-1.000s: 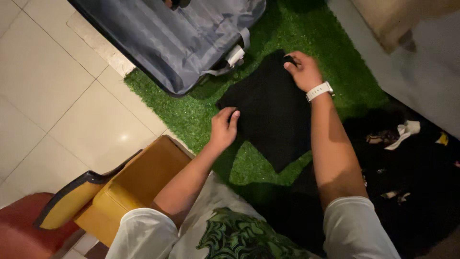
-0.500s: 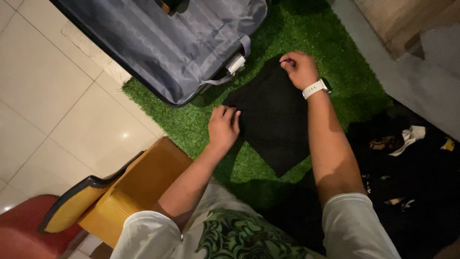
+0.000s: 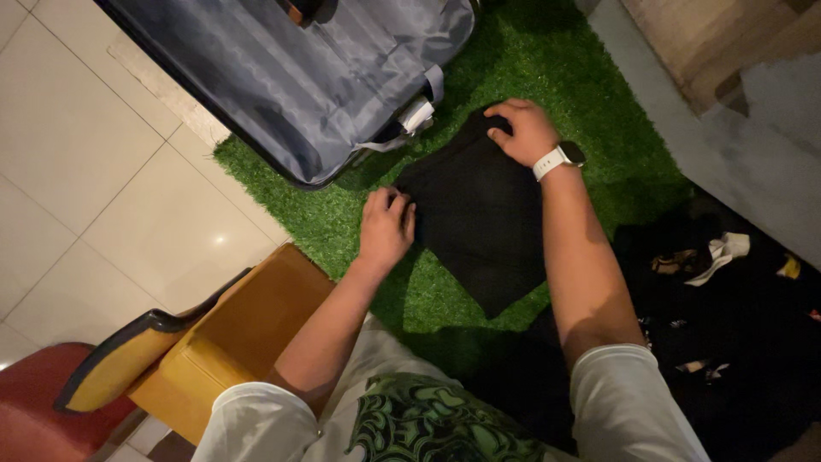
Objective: The person folds black t-shirts by hand on a rug and places them into a suitcase.
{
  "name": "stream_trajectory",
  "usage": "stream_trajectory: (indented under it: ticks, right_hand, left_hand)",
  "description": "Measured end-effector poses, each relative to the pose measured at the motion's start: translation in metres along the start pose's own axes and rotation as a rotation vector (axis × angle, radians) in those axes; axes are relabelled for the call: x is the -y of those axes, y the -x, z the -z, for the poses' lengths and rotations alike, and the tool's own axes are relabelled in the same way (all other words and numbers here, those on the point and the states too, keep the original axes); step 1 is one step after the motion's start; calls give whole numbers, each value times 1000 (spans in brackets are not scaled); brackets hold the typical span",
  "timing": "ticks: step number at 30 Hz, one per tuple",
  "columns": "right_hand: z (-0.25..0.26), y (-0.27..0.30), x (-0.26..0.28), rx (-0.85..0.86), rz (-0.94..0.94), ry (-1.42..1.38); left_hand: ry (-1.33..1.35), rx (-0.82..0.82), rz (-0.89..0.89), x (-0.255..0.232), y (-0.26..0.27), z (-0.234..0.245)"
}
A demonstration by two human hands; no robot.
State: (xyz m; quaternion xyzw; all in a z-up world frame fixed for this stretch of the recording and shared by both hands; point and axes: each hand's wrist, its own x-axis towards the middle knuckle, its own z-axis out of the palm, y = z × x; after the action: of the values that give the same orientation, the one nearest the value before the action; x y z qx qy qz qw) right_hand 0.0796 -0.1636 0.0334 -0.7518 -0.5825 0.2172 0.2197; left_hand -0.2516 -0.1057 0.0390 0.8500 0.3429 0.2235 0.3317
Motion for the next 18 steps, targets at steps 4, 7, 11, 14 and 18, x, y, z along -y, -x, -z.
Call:
stream_trajectory:
  ticks: [4,7,11,14,18]
  right_hand:
    - [-4,-3,-6,35,54,-15]
    - [-8,-5,-10,43,-12,-95]
    - [-18,-7,-9,-34,-35,-119]
    - [-18,-8,-8,3,-236,-185]
    - [-11,-8,-7,23,-258,-146]
  left_hand:
    - [128,-14,39,-4,2,-5]
    - [264,-58,88,-10,2,-10]
    - [354,-143,40,-14,-2,-18]
    - [314,-133,95,-14,-6,-21]
    - [104,-170,119,-11,-6,-19]
